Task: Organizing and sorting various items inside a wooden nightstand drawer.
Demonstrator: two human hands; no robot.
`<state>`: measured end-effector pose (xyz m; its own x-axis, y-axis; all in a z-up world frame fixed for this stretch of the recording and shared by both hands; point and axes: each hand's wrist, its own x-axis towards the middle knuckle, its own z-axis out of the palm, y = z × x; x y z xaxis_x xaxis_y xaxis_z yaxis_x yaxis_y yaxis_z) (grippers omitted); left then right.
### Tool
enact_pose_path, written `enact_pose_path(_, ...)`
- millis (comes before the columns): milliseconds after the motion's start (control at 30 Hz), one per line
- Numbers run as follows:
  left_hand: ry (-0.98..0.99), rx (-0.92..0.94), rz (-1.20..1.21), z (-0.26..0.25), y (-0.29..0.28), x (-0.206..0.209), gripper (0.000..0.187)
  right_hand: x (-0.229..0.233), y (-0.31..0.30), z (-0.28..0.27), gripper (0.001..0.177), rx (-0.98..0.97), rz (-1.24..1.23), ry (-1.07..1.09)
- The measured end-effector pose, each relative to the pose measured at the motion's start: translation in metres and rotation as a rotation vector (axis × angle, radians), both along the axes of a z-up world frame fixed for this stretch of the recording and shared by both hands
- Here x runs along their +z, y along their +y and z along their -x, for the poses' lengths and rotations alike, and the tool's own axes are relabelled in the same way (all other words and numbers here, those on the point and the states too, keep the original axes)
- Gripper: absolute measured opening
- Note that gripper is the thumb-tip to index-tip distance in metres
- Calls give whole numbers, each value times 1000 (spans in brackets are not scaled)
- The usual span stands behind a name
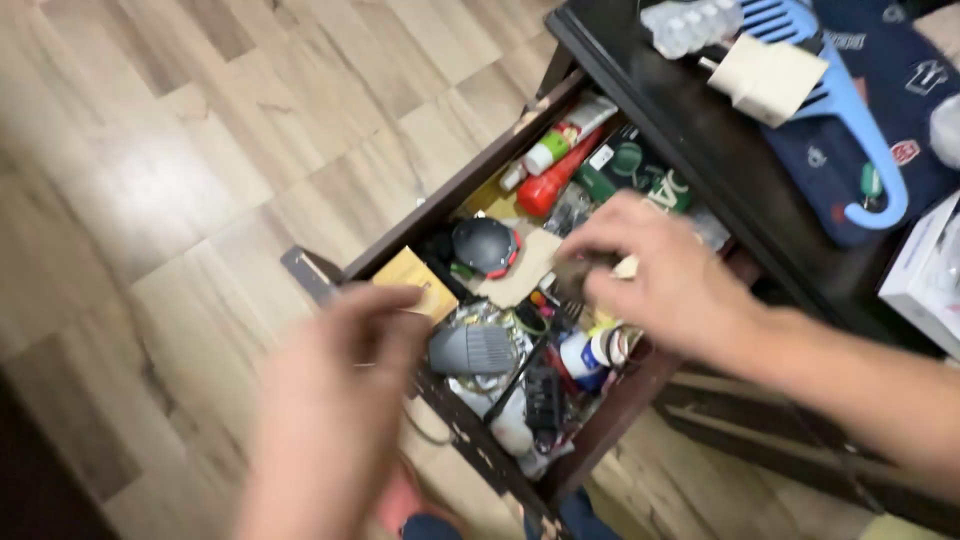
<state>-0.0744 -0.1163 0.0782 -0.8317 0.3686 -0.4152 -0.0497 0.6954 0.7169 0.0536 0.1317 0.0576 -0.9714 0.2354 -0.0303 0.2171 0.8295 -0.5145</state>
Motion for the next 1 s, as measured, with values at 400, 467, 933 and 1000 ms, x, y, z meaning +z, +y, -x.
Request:
enact_pose_path(400,204,-671,600,-53,101,-70,26,-31,-12,-11,36,28,53,-12)
enact_pose_path(467,228,-672,590,-59,86,-61,25,-37,-32,-21,36,-15,193,-90)
enact_pose_path(933,190,-733,316,-77,29,-49,12,-73,-77,-8,51,-166,245,-379)
enact_pose_path(1000,304,-691,219,-84,22,-55,9,-79,-79,-7,46,-282,282,-463)
